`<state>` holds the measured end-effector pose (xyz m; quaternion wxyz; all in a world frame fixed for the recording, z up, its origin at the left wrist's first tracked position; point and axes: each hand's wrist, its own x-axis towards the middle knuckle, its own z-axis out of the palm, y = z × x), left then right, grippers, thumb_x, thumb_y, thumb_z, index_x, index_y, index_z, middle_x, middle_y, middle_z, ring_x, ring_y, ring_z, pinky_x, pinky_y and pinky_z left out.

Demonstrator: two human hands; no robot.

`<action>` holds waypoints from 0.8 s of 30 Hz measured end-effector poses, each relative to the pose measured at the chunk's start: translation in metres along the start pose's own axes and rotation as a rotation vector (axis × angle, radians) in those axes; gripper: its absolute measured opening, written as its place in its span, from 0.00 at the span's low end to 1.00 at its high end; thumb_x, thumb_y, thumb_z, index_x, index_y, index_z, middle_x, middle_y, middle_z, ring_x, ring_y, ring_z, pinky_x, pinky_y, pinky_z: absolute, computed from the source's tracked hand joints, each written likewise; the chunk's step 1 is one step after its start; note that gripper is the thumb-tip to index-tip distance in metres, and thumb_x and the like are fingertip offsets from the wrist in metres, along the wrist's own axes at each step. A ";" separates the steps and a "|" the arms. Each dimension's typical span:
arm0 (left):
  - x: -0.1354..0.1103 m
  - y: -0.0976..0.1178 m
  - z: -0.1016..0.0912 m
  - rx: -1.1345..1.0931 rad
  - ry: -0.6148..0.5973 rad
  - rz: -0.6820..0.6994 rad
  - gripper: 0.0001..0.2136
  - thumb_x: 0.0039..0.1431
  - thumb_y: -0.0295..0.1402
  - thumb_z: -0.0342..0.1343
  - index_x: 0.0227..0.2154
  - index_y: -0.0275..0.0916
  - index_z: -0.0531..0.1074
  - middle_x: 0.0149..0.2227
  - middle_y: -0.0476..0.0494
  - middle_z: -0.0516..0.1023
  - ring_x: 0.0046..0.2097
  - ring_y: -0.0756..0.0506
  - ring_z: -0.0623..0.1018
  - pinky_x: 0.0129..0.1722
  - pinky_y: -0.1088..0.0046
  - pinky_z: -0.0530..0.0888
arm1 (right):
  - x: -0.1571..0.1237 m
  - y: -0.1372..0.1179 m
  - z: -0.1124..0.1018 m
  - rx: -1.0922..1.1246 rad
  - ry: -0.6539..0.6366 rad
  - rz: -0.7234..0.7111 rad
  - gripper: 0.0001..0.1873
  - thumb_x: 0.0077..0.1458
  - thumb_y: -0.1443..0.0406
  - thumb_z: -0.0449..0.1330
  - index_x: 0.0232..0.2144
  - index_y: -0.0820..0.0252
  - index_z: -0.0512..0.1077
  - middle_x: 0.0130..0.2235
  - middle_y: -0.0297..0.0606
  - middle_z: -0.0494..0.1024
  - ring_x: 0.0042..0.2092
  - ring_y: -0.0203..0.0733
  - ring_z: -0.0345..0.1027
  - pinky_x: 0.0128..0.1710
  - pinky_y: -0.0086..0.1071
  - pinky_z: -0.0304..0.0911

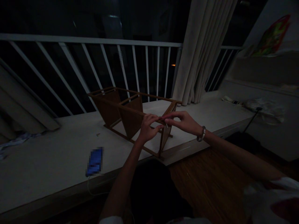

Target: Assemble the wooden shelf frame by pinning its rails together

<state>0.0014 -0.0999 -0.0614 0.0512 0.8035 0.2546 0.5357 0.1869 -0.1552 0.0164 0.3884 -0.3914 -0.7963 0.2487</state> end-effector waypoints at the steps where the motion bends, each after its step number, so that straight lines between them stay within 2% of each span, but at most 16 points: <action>1: 0.000 0.000 0.000 -0.001 0.003 0.000 0.14 0.48 0.36 0.60 0.39 0.41 0.72 0.38 0.45 0.73 0.45 0.45 0.67 0.48 0.63 0.65 | 0.000 -0.002 0.000 0.005 0.003 0.019 0.17 0.50 0.56 0.58 0.39 0.61 0.75 0.37 0.38 0.77 0.38 0.37 0.69 0.39 0.32 0.64; 7: 0.000 0.000 0.001 -0.004 0.010 -0.002 0.14 0.48 0.37 0.61 0.40 0.42 0.72 0.38 0.45 0.73 0.46 0.45 0.67 0.48 0.63 0.64 | 0.000 -0.011 -0.002 -0.003 -0.029 0.012 0.15 0.51 0.63 0.56 0.41 0.60 0.74 0.41 0.39 0.76 0.41 0.38 0.69 0.43 0.33 0.64; 10: 0.000 0.002 0.000 0.006 -0.017 -0.016 0.15 0.48 0.37 0.60 0.41 0.42 0.72 0.39 0.45 0.73 0.46 0.45 0.66 0.49 0.63 0.64 | -0.001 -0.012 -0.004 -0.022 -0.041 -0.030 0.17 0.52 0.68 0.54 0.45 0.59 0.71 0.44 0.38 0.75 0.43 0.37 0.69 0.45 0.33 0.64; 13: 0.001 0.003 -0.001 0.011 -0.035 -0.019 0.16 0.48 0.38 0.60 0.41 0.42 0.72 0.39 0.45 0.73 0.46 0.45 0.66 0.49 0.63 0.63 | -0.002 -0.010 -0.005 -0.090 -0.026 -0.063 0.19 0.51 0.70 0.53 0.46 0.58 0.71 0.44 0.37 0.75 0.43 0.37 0.69 0.45 0.32 0.64; 18: 0.002 0.003 -0.002 0.006 -0.039 -0.019 0.15 0.49 0.37 0.60 0.42 0.42 0.72 0.39 0.45 0.73 0.45 0.46 0.66 0.49 0.64 0.63 | -0.001 -0.001 -0.008 -0.234 0.021 -0.088 0.16 0.53 0.70 0.52 0.43 0.57 0.73 0.40 0.37 0.76 0.42 0.37 0.70 0.44 0.32 0.64; 24: 0.001 0.003 -0.002 0.004 -0.037 -0.018 0.16 0.49 0.37 0.59 0.42 0.42 0.72 0.38 0.45 0.73 0.45 0.46 0.67 0.48 0.63 0.63 | 0.006 0.019 -0.012 -0.054 0.043 -0.073 0.14 0.53 0.65 0.54 0.43 0.56 0.72 0.43 0.37 0.74 0.42 0.37 0.69 0.45 0.33 0.64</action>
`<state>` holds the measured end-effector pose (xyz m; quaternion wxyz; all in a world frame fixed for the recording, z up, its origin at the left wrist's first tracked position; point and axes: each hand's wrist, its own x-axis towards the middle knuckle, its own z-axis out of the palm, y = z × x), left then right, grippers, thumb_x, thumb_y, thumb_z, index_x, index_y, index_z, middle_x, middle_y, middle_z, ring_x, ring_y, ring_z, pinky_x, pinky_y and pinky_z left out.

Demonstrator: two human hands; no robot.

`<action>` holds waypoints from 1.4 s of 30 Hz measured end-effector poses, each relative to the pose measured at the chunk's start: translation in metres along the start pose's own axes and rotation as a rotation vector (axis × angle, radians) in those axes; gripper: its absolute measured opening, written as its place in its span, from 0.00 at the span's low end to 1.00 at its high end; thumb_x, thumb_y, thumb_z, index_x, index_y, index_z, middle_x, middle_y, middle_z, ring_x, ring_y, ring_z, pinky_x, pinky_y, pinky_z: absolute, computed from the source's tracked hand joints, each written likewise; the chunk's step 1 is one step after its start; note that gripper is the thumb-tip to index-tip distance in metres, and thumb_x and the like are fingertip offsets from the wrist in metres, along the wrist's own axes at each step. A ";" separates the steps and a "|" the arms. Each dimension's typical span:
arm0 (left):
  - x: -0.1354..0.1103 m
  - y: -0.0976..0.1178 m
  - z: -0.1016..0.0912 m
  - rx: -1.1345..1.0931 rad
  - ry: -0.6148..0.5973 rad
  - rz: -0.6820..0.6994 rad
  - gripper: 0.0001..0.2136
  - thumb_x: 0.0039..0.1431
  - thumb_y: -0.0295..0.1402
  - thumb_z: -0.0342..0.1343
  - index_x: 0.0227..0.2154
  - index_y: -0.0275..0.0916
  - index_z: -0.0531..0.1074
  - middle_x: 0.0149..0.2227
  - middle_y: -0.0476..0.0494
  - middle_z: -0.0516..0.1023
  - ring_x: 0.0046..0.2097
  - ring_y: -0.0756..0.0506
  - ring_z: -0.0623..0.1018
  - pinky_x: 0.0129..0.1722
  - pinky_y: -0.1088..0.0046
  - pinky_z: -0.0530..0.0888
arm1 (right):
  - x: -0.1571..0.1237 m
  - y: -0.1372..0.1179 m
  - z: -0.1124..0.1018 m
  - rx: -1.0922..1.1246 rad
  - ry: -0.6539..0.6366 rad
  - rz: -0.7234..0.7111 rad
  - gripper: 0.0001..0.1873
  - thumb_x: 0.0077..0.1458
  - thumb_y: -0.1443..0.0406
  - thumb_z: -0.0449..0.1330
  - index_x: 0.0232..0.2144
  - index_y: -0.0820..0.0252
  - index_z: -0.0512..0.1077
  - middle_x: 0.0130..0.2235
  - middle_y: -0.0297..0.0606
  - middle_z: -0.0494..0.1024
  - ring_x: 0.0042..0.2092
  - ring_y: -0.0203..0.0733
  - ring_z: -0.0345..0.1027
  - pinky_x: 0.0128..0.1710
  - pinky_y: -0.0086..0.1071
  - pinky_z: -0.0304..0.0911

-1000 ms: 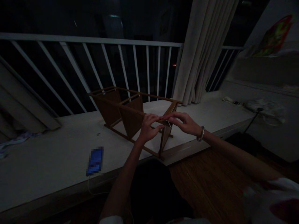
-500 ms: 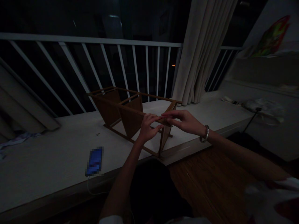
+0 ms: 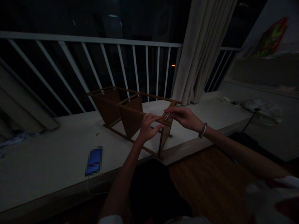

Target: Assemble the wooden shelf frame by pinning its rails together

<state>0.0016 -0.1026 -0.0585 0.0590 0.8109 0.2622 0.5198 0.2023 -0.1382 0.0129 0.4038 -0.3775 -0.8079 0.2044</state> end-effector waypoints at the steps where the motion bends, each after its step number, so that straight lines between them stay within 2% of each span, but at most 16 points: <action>1: 0.000 0.000 0.000 -0.003 0.001 0.002 0.16 0.49 0.37 0.60 0.42 0.42 0.72 0.38 0.45 0.73 0.45 0.46 0.67 0.48 0.64 0.63 | 0.001 0.003 0.000 0.029 0.002 0.016 0.13 0.53 0.65 0.54 0.41 0.57 0.73 0.42 0.37 0.75 0.41 0.37 0.69 0.44 0.33 0.64; 5: 0.001 0.000 0.000 -0.007 0.005 0.004 0.16 0.49 0.37 0.59 0.42 0.43 0.72 0.38 0.45 0.72 0.45 0.46 0.67 0.48 0.64 0.63 | 0.004 0.010 -0.001 0.060 -0.012 0.062 0.10 0.52 0.63 0.56 0.35 0.59 0.74 0.34 0.37 0.75 0.37 0.37 0.69 0.40 0.34 0.64; 12: 0.000 0.000 0.000 -0.005 0.000 -0.007 0.16 0.49 0.38 0.59 0.42 0.43 0.72 0.39 0.45 0.73 0.45 0.46 0.67 0.49 0.63 0.63 | 0.005 0.005 -0.001 -0.138 0.081 -0.115 0.07 0.51 0.66 0.57 0.32 0.58 0.75 0.36 0.38 0.70 0.40 0.37 0.64 0.42 0.35 0.60; 16: 0.000 0.000 0.000 -0.007 -0.003 -0.012 0.16 0.49 0.38 0.60 0.42 0.44 0.72 0.39 0.45 0.73 0.45 0.45 0.67 0.49 0.63 0.63 | 0.003 -0.002 0.000 -0.232 0.096 -0.150 0.08 0.52 0.69 0.55 0.32 0.58 0.75 0.33 0.37 0.69 0.37 0.36 0.62 0.38 0.33 0.59; 22: 0.001 0.002 -0.001 -0.006 -0.013 -0.017 0.16 0.48 0.37 0.60 0.41 0.43 0.73 0.38 0.45 0.73 0.44 0.45 0.67 0.48 0.63 0.63 | 0.003 -0.004 -0.001 -0.398 0.095 -0.183 0.08 0.52 0.70 0.55 0.33 0.58 0.74 0.34 0.38 0.70 0.39 0.39 0.62 0.38 0.34 0.57; 29: 0.001 0.003 -0.001 -0.005 0.008 -0.032 0.14 0.49 0.37 0.60 0.41 0.44 0.73 0.38 0.46 0.73 0.45 0.45 0.67 0.49 0.63 0.63 | 0.002 -0.005 0.000 -0.358 0.068 -0.149 0.09 0.53 0.68 0.53 0.34 0.59 0.74 0.33 0.37 0.72 0.34 0.35 0.63 0.35 0.30 0.58; 37: -0.001 0.001 0.001 0.000 0.003 -0.039 0.15 0.49 0.37 0.60 0.41 0.44 0.73 0.39 0.46 0.73 0.46 0.45 0.66 0.49 0.64 0.62 | -0.001 -0.017 0.003 -0.353 0.058 -0.019 0.09 0.53 0.65 0.54 0.35 0.58 0.74 0.33 0.35 0.77 0.34 0.34 0.67 0.33 0.28 0.58; 42: -0.001 0.000 0.000 0.001 -0.001 -0.040 0.16 0.49 0.37 0.60 0.42 0.44 0.72 0.40 0.46 0.73 0.46 0.45 0.66 0.50 0.64 0.62 | 0.000 -0.020 0.005 -0.336 0.072 -0.037 0.09 0.53 0.63 0.55 0.33 0.58 0.75 0.34 0.35 0.77 0.36 0.36 0.69 0.35 0.29 0.60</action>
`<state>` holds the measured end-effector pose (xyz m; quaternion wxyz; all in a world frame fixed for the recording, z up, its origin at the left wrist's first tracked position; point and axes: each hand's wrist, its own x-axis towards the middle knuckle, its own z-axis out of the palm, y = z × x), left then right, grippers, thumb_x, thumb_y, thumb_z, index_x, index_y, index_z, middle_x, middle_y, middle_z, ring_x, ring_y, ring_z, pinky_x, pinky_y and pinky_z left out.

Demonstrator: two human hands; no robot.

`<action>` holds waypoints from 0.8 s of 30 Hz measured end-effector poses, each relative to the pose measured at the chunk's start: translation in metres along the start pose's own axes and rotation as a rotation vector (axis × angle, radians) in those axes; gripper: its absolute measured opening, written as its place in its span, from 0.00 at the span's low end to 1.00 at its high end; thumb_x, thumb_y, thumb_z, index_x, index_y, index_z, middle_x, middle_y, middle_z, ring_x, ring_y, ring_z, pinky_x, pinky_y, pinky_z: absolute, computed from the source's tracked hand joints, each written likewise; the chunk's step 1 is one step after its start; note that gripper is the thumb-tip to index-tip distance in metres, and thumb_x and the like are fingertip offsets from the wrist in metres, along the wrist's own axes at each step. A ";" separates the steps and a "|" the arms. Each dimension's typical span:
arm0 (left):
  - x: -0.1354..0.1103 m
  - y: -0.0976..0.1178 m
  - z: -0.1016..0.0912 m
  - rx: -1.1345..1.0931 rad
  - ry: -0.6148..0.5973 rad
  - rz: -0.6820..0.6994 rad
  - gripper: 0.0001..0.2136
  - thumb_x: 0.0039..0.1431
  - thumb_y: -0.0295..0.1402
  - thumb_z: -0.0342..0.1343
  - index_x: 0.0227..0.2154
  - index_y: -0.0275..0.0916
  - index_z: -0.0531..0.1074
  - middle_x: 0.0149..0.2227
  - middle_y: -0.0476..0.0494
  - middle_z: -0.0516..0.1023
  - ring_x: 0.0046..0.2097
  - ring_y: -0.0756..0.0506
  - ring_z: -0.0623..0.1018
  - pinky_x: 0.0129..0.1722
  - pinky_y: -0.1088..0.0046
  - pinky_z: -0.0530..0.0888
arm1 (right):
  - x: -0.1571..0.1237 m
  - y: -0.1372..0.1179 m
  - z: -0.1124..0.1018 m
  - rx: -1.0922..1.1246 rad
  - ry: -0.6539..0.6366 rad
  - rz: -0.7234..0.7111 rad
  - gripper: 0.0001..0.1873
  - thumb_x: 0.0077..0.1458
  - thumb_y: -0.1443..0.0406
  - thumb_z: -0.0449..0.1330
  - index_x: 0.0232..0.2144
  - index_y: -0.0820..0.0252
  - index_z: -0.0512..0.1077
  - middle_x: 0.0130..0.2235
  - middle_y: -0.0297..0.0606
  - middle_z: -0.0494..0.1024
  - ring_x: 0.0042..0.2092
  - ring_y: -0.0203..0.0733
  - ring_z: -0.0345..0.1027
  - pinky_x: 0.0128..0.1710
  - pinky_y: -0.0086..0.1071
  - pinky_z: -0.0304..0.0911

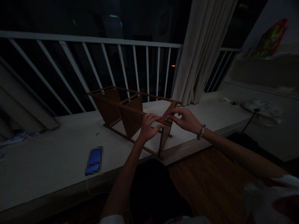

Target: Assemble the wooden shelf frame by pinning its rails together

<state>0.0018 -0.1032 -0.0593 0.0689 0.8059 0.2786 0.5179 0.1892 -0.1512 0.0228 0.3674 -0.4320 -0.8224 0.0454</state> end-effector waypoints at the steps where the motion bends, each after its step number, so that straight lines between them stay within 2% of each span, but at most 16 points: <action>1: 0.000 0.000 0.000 -0.001 -0.003 0.003 0.16 0.49 0.37 0.60 0.43 0.44 0.72 0.40 0.46 0.73 0.46 0.45 0.66 0.50 0.63 0.62 | 0.000 0.000 0.000 -0.003 0.002 -0.006 0.09 0.53 0.63 0.55 0.33 0.58 0.75 0.34 0.35 0.77 0.36 0.36 0.69 0.35 0.29 0.60; 7: 0.000 0.004 -0.004 0.019 -0.038 -0.015 0.16 0.49 0.38 0.60 0.43 0.45 0.72 0.41 0.45 0.73 0.47 0.45 0.66 0.49 0.63 0.62 | 0.004 -0.001 0.003 0.003 -0.012 -0.012 0.11 0.52 0.61 0.56 0.33 0.59 0.75 0.32 0.36 0.77 0.32 0.35 0.68 0.33 0.29 0.60; 13: -0.002 0.007 -0.004 0.087 -0.044 -0.044 0.20 0.46 0.41 0.61 0.43 0.44 0.71 0.43 0.45 0.73 0.49 0.43 0.65 0.49 0.62 0.60 | 0.006 -0.003 0.006 0.031 -0.060 -0.027 0.11 0.51 0.68 0.54 0.36 0.60 0.75 0.32 0.35 0.77 0.32 0.34 0.68 0.35 0.28 0.61; 16: -0.003 0.006 0.000 0.105 -0.005 -0.066 0.20 0.44 0.42 0.62 0.42 0.45 0.72 0.42 0.45 0.73 0.49 0.42 0.65 0.48 0.61 0.60 | 0.007 -0.003 0.007 0.019 -0.080 -0.073 0.12 0.51 0.69 0.53 0.37 0.60 0.74 0.33 0.36 0.77 0.34 0.34 0.69 0.36 0.28 0.62; 20: -0.004 0.003 0.005 0.092 0.049 -0.051 0.18 0.44 0.42 0.62 0.40 0.44 0.72 0.42 0.44 0.73 0.49 0.43 0.66 0.49 0.62 0.61 | 0.007 0.000 0.008 0.013 -0.084 -0.124 0.15 0.53 0.68 0.53 0.43 0.59 0.71 0.37 0.37 0.76 0.37 0.35 0.69 0.37 0.29 0.62; 24: -0.004 0.000 0.006 0.061 0.068 -0.021 0.17 0.45 0.41 0.62 0.39 0.42 0.72 0.41 0.44 0.73 0.48 0.43 0.66 0.49 0.62 0.63 | 0.005 0.000 0.008 -0.063 -0.089 -0.205 0.12 0.55 0.67 0.51 0.40 0.59 0.72 0.36 0.38 0.76 0.37 0.37 0.68 0.37 0.31 0.61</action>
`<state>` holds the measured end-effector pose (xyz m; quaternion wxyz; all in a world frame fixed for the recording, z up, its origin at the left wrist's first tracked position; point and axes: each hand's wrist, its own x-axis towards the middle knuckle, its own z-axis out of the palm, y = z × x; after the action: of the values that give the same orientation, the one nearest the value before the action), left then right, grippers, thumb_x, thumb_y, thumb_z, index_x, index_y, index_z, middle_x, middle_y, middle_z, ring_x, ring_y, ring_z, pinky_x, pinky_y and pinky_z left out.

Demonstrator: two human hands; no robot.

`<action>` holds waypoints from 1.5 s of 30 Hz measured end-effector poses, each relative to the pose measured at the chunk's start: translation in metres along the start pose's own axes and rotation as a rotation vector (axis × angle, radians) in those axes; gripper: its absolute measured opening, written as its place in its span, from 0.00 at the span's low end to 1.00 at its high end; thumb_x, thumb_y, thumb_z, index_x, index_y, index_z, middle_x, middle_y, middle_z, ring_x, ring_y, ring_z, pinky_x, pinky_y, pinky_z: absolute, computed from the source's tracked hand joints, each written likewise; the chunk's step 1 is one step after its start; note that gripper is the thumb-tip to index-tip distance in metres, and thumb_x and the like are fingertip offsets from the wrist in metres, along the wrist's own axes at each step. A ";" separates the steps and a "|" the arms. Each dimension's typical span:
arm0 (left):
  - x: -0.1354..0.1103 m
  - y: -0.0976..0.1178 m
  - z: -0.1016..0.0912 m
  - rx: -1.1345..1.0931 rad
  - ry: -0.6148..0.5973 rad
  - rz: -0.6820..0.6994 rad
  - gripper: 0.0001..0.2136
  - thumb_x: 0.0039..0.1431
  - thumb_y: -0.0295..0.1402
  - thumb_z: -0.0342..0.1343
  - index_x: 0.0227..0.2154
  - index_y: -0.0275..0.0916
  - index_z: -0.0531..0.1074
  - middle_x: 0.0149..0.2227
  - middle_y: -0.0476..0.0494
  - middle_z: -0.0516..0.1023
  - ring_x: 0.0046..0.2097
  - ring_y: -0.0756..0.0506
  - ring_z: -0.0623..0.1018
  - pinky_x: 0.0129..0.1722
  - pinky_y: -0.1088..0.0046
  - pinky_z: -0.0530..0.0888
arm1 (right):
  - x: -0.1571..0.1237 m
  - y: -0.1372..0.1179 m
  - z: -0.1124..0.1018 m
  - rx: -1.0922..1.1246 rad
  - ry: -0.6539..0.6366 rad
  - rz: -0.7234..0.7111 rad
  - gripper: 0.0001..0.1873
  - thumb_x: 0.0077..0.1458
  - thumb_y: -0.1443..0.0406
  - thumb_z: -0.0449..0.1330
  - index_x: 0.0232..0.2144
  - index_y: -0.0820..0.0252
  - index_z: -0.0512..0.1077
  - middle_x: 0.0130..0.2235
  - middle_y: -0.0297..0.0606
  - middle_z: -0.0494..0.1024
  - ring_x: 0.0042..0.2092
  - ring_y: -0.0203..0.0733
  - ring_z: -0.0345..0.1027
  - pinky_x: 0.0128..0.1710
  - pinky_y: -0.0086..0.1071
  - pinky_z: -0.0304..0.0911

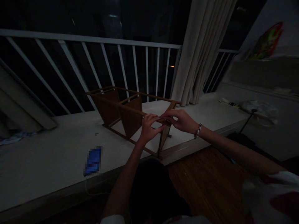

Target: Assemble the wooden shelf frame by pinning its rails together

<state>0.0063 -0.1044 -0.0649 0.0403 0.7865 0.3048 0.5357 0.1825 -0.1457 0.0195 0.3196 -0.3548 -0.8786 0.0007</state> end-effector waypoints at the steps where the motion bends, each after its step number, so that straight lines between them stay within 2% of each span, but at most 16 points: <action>1: 0.000 0.000 0.000 -0.007 0.001 0.003 0.17 0.45 0.40 0.62 0.39 0.42 0.72 0.41 0.44 0.73 0.48 0.44 0.66 0.49 0.62 0.63 | -0.001 -0.001 0.000 -0.021 -0.004 -0.017 0.12 0.56 0.68 0.50 0.39 0.59 0.72 0.36 0.39 0.76 0.37 0.37 0.67 0.37 0.31 0.60; 11: 0.003 0.007 0.002 -0.022 0.013 0.012 0.14 0.45 0.35 0.62 0.37 0.41 0.72 0.38 0.45 0.72 0.46 0.44 0.65 0.48 0.63 0.63 | -0.008 0.005 0.006 -0.092 0.025 -0.133 0.12 0.54 0.72 0.49 0.39 0.61 0.69 0.36 0.41 0.73 0.38 0.38 0.65 0.38 0.31 0.60; 22: -0.001 0.008 0.012 0.037 0.083 0.005 0.15 0.43 0.32 0.60 0.37 0.40 0.70 0.38 0.46 0.72 0.46 0.44 0.65 0.48 0.63 0.64 | -0.011 0.012 0.008 -0.026 0.047 -0.107 0.11 0.55 0.72 0.48 0.38 0.62 0.68 0.36 0.41 0.72 0.38 0.37 0.65 0.37 0.30 0.60; 29: 0.000 0.004 0.013 0.055 0.106 0.086 0.17 0.44 0.33 0.60 0.40 0.40 0.68 0.39 0.45 0.71 0.46 0.44 0.65 0.47 0.64 0.65 | -0.005 0.007 0.014 -0.030 0.076 -0.026 0.10 0.57 0.69 0.48 0.34 0.62 0.69 0.31 0.38 0.72 0.33 0.35 0.64 0.34 0.29 0.59; 35: -0.001 0.004 0.011 0.135 0.019 0.060 0.21 0.42 0.38 0.62 0.41 0.39 0.67 0.41 0.42 0.70 0.48 0.42 0.65 0.48 0.62 0.64 | -0.004 0.005 0.015 -0.034 0.099 0.018 0.10 0.56 0.69 0.49 0.35 0.62 0.69 0.32 0.38 0.73 0.33 0.35 0.65 0.34 0.29 0.59; 41: -0.002 0.007 0.012 0.142 0.009 0.032 0.19 0.45 0.36 0.60 0.41 0.40 0.67 0.43 0.42 0.69 0.50 0.42 0.63 0.50 0.61 0.63 | -0.009 0.009 0.009 0.006 0.072 -0.042 0.11 0.55 0.68 0.51 0.40 0.61 0.68 0.36 0.38 0.74 0.36 0.36 0.67 0.36 0.29 0.60; 45: -0.003 0.007 0.014 0.120 0.026 0.030 0.19 0.44 0.34 0.60 0.41 0.39 0.66 0.42 0.42 0.69 0.51 0.41 0.62 0.51 0.61 0.63 | -0.006 0.010 0.007 0.050 0.075 -0.026 0.10 0.55 0.67 0.51 0.38 0.61 0.70 0.34 0.37 0.75 0.35 0.34 0.67 0.35 0.28 0.60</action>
<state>0.0214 -0.1080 -0.0703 -0.0190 0.7849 0.3248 0.5273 0.1881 -0.1398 0.0086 0.3608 -0.3351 -0.8703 0.0051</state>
